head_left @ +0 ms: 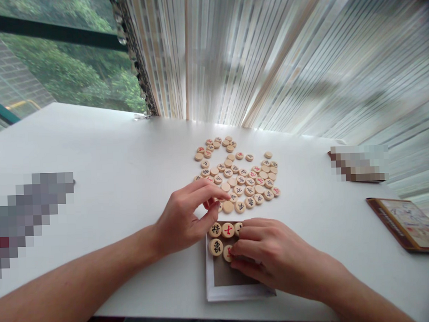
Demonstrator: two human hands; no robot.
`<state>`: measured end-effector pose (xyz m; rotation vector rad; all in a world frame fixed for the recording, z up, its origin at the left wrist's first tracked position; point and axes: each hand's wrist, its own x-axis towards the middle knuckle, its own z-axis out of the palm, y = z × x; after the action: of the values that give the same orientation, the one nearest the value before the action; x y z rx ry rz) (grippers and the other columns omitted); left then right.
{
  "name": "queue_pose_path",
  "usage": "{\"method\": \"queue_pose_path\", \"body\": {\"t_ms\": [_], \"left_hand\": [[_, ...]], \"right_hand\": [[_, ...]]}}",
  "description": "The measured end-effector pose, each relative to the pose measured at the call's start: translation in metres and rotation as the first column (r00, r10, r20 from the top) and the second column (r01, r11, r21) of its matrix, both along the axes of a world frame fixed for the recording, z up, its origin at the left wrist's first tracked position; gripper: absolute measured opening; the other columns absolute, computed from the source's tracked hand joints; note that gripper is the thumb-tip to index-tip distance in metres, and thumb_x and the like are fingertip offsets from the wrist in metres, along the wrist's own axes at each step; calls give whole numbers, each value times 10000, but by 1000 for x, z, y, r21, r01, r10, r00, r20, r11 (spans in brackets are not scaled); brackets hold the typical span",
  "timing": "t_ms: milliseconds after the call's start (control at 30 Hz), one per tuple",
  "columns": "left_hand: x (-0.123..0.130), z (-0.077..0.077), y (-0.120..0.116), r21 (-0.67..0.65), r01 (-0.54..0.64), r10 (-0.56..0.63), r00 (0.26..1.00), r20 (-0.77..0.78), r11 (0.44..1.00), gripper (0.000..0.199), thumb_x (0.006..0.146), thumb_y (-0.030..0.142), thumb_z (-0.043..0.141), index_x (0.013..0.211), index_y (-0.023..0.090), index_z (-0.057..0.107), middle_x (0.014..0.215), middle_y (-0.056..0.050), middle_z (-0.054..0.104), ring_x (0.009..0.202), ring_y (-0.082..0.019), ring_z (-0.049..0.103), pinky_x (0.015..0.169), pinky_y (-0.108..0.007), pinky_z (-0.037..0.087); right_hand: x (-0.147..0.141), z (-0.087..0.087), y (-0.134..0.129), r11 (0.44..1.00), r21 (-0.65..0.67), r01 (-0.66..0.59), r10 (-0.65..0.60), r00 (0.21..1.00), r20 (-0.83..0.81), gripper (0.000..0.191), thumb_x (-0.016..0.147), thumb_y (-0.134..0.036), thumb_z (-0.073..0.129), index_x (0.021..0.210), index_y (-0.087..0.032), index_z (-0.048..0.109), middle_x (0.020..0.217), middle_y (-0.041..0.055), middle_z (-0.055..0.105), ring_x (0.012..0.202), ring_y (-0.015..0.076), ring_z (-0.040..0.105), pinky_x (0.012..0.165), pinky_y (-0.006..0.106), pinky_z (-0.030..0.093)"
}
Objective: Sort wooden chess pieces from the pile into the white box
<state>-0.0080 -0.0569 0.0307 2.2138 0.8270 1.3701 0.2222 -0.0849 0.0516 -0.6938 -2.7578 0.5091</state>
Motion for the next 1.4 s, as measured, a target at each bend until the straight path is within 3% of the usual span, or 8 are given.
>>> {"method": "queue_pose_path", "body": {"t_ms": [300, 667, 833, 967, 1133, 1267, 1400], "left_hand": [[0, -1, 1, 8, -4, 4, 1000, -16, 1000, 221, 913, -5, 619, 1015, 157, 729, 948, -62, 727, 839, -152, 706, 758, -255, 576], [-2, -3, 1, 14, 3, -3, 1000, -15, 1000, 247, 899, -20, 620, 1018, 166, 733, 954, -58, 731, 865, -160, 718, 787, -265, 577], [-2, -2, 1, 13, 4, -4, 1000, -12, 1000, 251, 901, -16, 617, 1018, 168, 740, 959, -60, 736, 861, -158, 716, 774, -265, 575], [-3, -1, 3, 1, -23, 23, 999, -30, 1000, 241, 905, 0, 618, 1008, 174, 750, 955, -59, 741, 859, -160, 719, 780, -276, 583], [-6, 0, 10, 0, -80, 80, 997, -20, 997, 185, 922, 44, 623, 951, 171, 754, 923, -62, 762, 818, -159, 728, 728, -266, 595], [-12, 1, 20, -9, -135, 135, 991, -21, 991, 189, 906, 49, 624, 942, 165, 768, 915, -65, 778, 790, -155, 730, 690, -250, 593], [-21, 1, 31, -21, -206, 205, 978, -27, 978, 160, 895, 79, 637, 923, 159, 773, 891, -57, 777, 770, -151, 726, 676, -237, 594]], "right_hand": [[-1, -2, 1, 997, 75, 23, -23, 1000, 5, 218, 1018, -186, 671, 801, -185, 688, 758, -7, 668, 664, 159, 523, 653, 324, 366], [0, -3, 2, 997, 72, 35, -34, 999, -5, 214, 1000, -187, 693, 786, -178, 685, 732, -2, 659, 646, 155, 530, 634, 320, 356], [4, -2, 6, 999, -20, 28, -29, 999, -41, 118, 967, -188, 732, 849, -182, 725, 748, 3, 682, 658, 151, 560, 628, 297, 379], [11, 4, 14, 989, -144, 32, -59, 980, -188, 122, 970, -238, 747, 861, -184, 749, 715, 0, 678, 641, 128, 587, 619, 250, 419], [21, 5, 32, 957, -120, 264, -290, 880, -377, 220, 959, -269, 742, 753, -191, 730, 626, -8, 645, 559, 116, 529, 568, 250, 409], [29, -11, 51, 853, -157, 497, -509, 730, -456, 342, 963, -321, 706, 650, -187, 683, 563, -2, 588, 522, 120, 442, 509, 269, 342], [38, -30, 67, 759, -261, 596, -638, 601, -482, 362, 941, -396, 714, 656, -172, 707, 543, -9, 534, 521, 122, 422, 499, 270, 323]]}}
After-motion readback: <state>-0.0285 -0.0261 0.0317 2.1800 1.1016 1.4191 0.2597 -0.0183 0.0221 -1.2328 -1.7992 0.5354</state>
